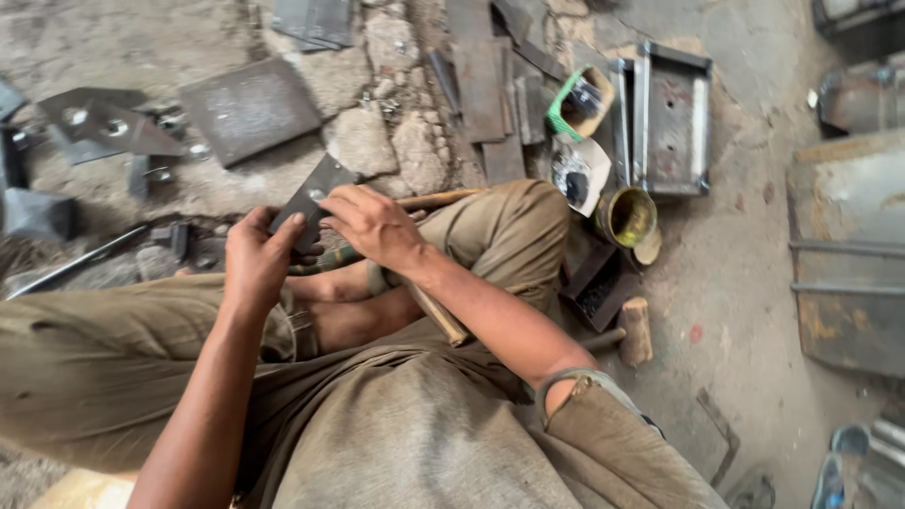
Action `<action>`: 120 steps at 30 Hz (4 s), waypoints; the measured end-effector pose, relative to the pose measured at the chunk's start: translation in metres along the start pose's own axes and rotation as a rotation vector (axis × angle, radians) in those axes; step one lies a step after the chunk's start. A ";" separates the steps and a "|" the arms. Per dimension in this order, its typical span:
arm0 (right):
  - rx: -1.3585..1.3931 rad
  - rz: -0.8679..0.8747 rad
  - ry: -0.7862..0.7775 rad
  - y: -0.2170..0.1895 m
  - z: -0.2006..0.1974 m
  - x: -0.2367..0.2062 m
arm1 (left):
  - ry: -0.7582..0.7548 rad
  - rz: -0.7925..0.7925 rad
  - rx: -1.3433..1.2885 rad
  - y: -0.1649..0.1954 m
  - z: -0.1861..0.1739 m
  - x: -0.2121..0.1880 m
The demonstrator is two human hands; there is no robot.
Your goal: The person sits cross-legged on the ground and repeatedly hammers small metal plates using a hammer and a metal punch. They adjust the plates and punch between strikes, working on multiple pieces in a repetitive sequence.
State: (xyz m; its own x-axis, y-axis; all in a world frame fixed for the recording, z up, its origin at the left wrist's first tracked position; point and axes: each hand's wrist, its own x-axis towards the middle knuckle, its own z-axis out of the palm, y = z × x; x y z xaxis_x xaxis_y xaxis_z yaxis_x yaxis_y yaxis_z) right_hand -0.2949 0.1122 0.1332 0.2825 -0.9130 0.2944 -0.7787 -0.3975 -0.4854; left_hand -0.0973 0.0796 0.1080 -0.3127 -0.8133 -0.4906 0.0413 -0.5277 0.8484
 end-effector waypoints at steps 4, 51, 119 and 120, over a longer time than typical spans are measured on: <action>-0.029 -0.019 -0.007 0.013 0.004 -0.007 | -0.011 -0.012 0.073 0.006 0.006 -0.006; 0.730 0.022 0.265 0.033 -0.047 0.038 | 0.222 -0.246 0.846 0.007 -0.114 0.195; 0.624 0.618 -0.029 0.049 -0.043 0.003 | 0.312 0.536 1.404 0.002 -0.093 0.156; 0.616 0.575 -0.007 0.049 -0.042 0.003 | 0.324 0.526 1.379 0.003 -0.091 0.158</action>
State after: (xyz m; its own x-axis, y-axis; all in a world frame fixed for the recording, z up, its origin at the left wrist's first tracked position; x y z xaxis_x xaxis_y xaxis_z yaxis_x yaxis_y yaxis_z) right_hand -0.3558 0.0940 0.1449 -0.0599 -0.9883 -0.1403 -0.3583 0.1525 -0.9211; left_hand -0.0604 -0.0721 0.0148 -0.3219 -0.9452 0.0543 -0.8758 0.3190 0.3622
